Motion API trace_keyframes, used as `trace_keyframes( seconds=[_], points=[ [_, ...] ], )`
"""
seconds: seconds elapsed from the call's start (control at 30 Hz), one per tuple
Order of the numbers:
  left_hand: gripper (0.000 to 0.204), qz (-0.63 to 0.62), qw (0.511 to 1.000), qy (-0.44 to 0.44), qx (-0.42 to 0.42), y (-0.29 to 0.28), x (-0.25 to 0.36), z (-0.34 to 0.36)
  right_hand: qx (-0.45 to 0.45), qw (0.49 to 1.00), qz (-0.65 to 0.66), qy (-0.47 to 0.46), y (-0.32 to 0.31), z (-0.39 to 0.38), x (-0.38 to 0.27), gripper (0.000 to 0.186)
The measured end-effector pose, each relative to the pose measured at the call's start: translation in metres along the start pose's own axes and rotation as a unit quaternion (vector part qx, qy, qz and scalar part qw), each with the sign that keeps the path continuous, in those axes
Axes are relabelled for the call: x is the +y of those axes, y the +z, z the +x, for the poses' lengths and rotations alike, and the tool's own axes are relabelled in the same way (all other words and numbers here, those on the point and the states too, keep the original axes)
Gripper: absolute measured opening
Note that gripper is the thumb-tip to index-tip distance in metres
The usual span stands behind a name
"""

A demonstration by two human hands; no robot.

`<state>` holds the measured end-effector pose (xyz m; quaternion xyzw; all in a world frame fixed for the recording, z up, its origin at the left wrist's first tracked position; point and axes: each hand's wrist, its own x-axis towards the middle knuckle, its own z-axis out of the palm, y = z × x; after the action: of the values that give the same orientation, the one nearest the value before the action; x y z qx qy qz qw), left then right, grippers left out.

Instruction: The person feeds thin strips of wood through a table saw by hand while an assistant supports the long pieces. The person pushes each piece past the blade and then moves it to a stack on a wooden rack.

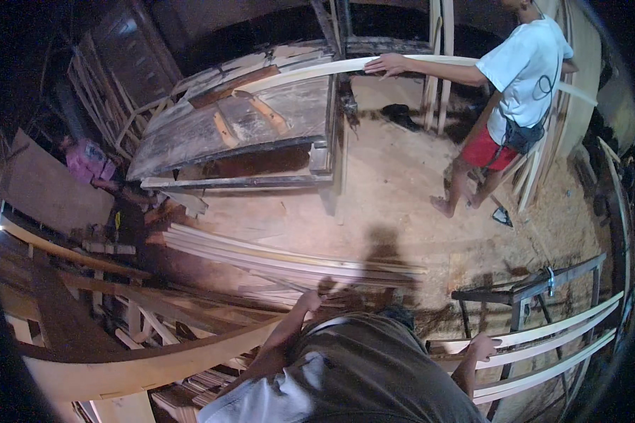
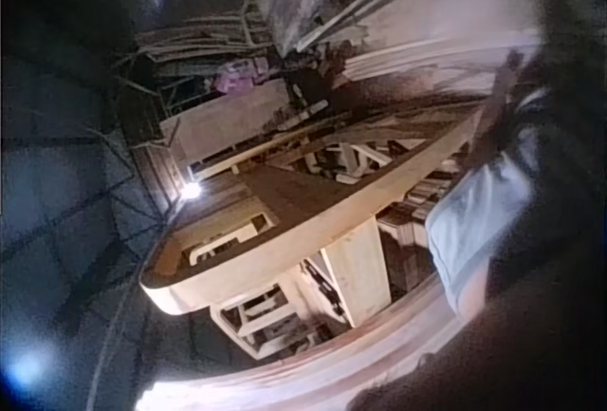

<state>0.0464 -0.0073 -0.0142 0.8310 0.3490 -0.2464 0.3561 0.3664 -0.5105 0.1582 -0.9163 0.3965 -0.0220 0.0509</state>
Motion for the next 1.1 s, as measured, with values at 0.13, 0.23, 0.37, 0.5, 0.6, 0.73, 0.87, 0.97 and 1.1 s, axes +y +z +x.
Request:
trace_keyframes(
  seconds=[0.13,0.23,0.37,0.5,0.6,0.73,0.87,0.97,1.1],
  points=[
    [0.062,-0.005,0.999,0.02,0.026,0.002,-0.007,-0.003,-0.015,1.0,-0.002,0.002,-0.002,-0.002,0.0,0.058],
    [0.062,0.002,1.0,-0.003,0.004,0.003,-0.016,-0.001,-0.017,1.0,0.003,-0.002,-0.003,-0.006,-0.003,0.058],
    [0.062,0.008,0.999,-0.036,-0.003,-0.009,0.001,-0.012,-0.007,1.0,0.011,0.0,0.003,-0.002,0.001,0.059],
    [0.063,0.01,0.999,-0.036,-0.016,-0.012,0.005,-0.014,0.06,0.998,-0.023,-0.009,0.023,0.011,0.013,0.068],
    [0.063,0.047,0.999,-0.004,-0.026,-0.011,-0.004,-0.014,0.017,0.999,-0.031,-0.014,0.024,0.013,0.01,0.07],
    [0.062,0.012,0.999,-0.03,-0.023,-0.012,0.006,-0.017,0.018,0.999,-0.032,-0.004,0.018,0.009,0.01,0.072],
    [0.061,0.008,0.999,-0.033,-0.018,-0.004,-0.002,-0.01,0.025,1.0,-0.015,-0.011,0.023,0.013,0.012,0.061],
    [0.06,0.074,0.997,0.037,-0.007,0.001,-0.01,-0.005,0.027,0.999,-0.02,-0.008,0.031,0.017,0.015,0.06],
    [0.056,0.117,0.989,0.019,-0.086,-0.008,-0.004,-0.018,0.032,0.999,-0.026,-0.025,0.029,0.01,0.002,0.058]
  ],
)
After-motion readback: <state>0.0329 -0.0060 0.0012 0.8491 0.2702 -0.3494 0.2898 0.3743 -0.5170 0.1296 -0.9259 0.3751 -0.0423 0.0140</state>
